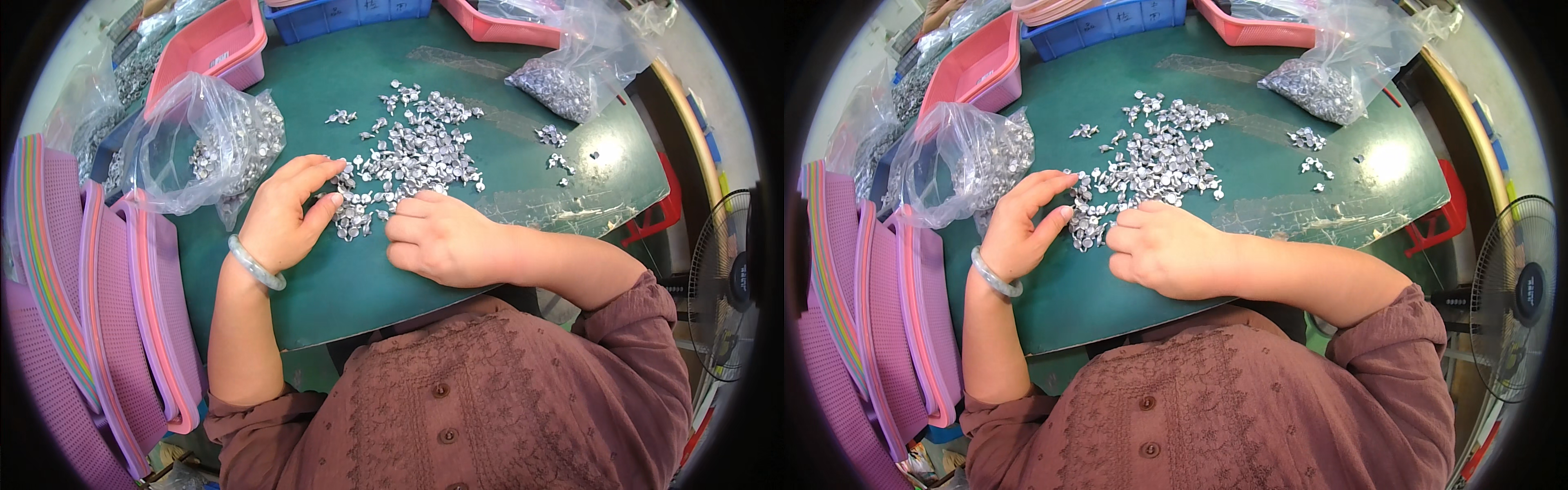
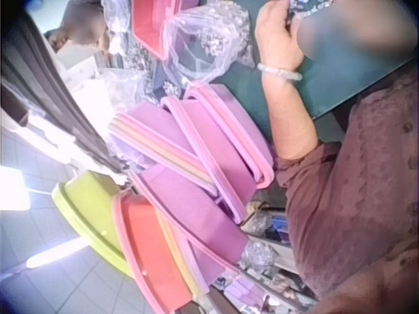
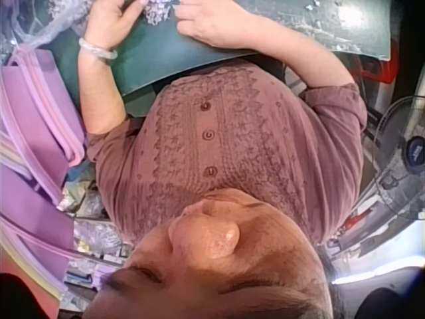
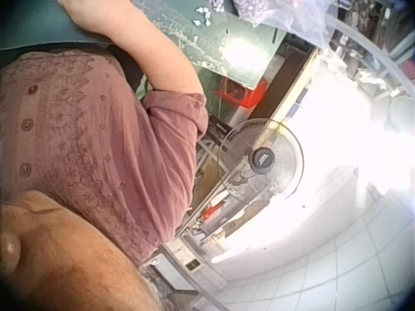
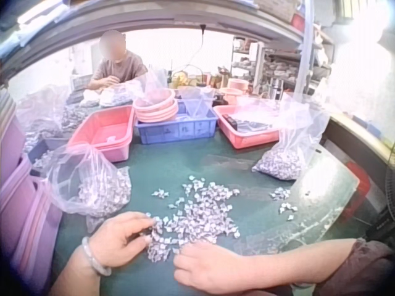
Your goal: The person sorts through a pile of small metal hardware components on a table, picking them up one by one and grouping them together.
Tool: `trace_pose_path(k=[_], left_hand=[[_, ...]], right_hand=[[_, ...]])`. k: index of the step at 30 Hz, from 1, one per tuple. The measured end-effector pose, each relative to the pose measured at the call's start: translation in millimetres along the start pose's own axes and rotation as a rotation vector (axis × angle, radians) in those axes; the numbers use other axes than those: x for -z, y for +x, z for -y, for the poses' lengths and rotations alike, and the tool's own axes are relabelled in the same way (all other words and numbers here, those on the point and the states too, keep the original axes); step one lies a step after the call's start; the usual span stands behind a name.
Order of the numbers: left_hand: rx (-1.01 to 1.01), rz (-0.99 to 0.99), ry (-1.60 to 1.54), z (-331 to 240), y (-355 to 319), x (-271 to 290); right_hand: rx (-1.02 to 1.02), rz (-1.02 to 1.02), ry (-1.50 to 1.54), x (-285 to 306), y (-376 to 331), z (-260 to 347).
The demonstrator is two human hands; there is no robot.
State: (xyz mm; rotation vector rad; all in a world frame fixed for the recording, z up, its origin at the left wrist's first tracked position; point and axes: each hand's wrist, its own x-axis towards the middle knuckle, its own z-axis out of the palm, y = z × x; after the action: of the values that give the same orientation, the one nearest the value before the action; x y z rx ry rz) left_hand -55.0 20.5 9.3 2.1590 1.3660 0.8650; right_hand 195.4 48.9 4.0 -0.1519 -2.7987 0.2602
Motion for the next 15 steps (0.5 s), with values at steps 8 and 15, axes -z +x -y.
trace_pose_path(k=[8,15], left_hand=[[0.006,0.002,-0.005,-2.0,-0.2,2.6],[-0.049,-0.038,0.017,0.9,0.3,1.4]], right_hand=[[-0.07,-0.06,0.177,18.0,-12.0,-4.0],[-0.14,-0.035,0.179,10.7,-15.6,-0.4]])
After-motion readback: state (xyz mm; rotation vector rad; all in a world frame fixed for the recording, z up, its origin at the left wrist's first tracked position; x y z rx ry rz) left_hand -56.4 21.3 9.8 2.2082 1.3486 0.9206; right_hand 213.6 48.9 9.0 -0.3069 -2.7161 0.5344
